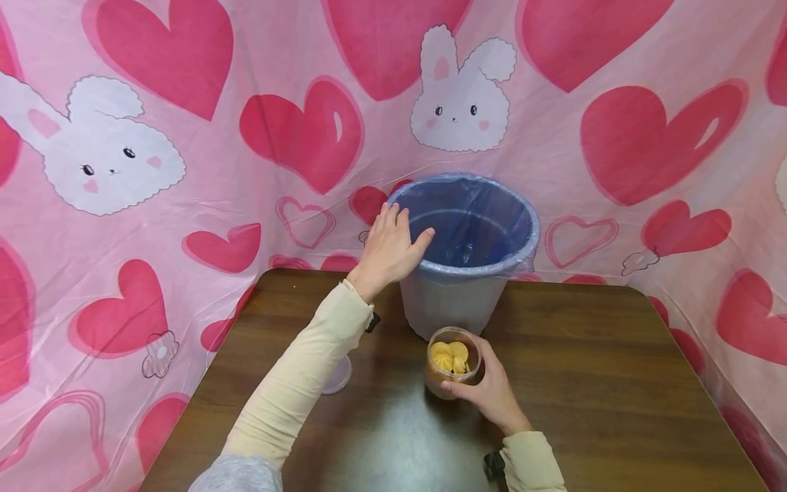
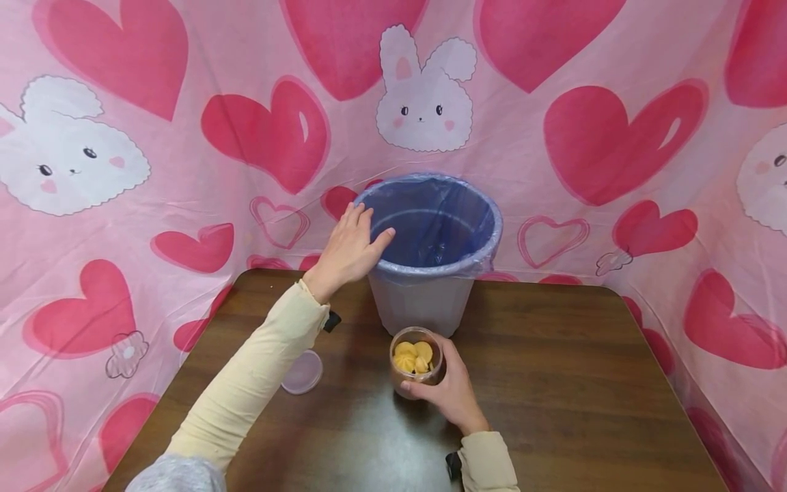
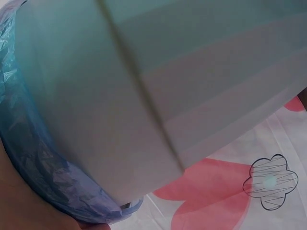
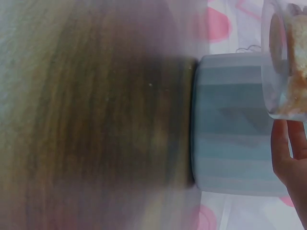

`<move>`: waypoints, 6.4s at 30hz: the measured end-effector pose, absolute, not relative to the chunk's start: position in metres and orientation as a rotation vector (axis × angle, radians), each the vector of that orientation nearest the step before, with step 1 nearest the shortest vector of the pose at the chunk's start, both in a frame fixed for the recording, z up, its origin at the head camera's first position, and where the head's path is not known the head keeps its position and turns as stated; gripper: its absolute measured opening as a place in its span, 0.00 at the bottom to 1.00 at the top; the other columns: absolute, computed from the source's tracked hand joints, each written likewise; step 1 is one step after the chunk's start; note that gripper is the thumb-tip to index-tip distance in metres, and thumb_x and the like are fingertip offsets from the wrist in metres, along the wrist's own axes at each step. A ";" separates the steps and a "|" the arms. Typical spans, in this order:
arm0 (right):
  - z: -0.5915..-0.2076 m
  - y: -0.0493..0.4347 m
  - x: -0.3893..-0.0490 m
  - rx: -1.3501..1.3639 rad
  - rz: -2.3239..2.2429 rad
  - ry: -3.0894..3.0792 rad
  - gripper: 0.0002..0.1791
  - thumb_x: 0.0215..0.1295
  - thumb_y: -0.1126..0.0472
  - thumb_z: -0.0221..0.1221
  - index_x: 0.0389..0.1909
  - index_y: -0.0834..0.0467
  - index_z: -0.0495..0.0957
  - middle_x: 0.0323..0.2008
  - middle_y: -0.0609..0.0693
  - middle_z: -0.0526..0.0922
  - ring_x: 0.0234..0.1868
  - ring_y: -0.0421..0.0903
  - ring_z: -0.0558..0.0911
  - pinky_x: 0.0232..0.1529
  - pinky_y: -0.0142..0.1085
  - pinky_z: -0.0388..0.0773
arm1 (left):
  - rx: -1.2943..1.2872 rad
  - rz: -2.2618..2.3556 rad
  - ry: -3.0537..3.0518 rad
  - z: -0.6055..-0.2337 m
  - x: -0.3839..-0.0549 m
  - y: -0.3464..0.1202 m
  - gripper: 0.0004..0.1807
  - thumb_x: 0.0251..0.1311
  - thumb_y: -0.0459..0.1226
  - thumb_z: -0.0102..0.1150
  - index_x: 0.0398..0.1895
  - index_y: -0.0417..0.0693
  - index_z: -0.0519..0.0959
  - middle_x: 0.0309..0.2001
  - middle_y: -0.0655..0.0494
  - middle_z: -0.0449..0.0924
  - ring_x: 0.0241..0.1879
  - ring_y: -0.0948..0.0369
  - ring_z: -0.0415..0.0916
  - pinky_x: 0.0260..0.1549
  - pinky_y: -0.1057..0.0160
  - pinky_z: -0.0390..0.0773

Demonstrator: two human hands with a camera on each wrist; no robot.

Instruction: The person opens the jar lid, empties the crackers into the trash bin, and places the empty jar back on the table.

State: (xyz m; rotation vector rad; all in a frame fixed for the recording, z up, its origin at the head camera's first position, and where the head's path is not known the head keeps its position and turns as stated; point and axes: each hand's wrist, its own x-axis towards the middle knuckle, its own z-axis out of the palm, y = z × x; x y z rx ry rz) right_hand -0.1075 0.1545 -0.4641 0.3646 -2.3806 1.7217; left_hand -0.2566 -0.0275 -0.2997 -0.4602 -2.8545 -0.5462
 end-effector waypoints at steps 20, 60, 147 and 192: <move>-0.463 0.179 -0.115 0.321 1.776 -2.170 0.47 0.34 0.70 0.71 0.61 0.53 0.61 0.56 0.52 0.69 0.54 0.39 0.68 0.55 0.24 0.61 | -0.456 -0.537 -2.853 -0.299 -0.256 -0.026 0.41 0.59 0.61 0.34 0.65 0.40 0.55 0.68 0.43 0.49 0.70 0.49 0.37 0.67 0.56 0.39; -0.410 0.220 -0.115 0.265 1.937 -1.774 0.41 0.38 0.79 0.60 0.60 0.64 0.61 0.52 0.59 0.69 0.52 0.44 0.70 0.52 0.25 0.68 | -0.458 -0.548 -2.863 -0.298 -0.255 -0.027 0.41 0.58 0.61 0.34 0.66 0.41 0.54 0.68 0.44 0.48 0.70 0.49 0.36 0.67 0.56 0.40; -0.296 0.259 -0.151 0.098 1.284 -1.991 0.47 0.31 0.69 0.71 0.59 0.49 0.64 0.51 0.42 0.69 0.52 0.40 0.69 0.52 0.25 0.67 | -0.465 -0.539 -2.853 -0.299 -0.255 -0.026 0.40 0.58 0.61 0.35 0.65 0.41 0.56 0.68 0.45 0.49 0.70 0.49 0.37 0.67 0.54 0.42; -0.260 0.253 -0.172 0.012 0.994 -2.172 0.48 0.31 0.55 0.74 0.58 0.33 0.62 0.49 0.42 0.66 0.49 0.32 0.62 0.40 0.19 0.67 | -0.475 -0.539 -2.835 -0.300 -0.255 -0.027 0.39 0.59 0.60 0.35 0.64 0.40 0.58 0.67 0.43 0.51 0.69 0.48 0.38 0.67 0.55 0.41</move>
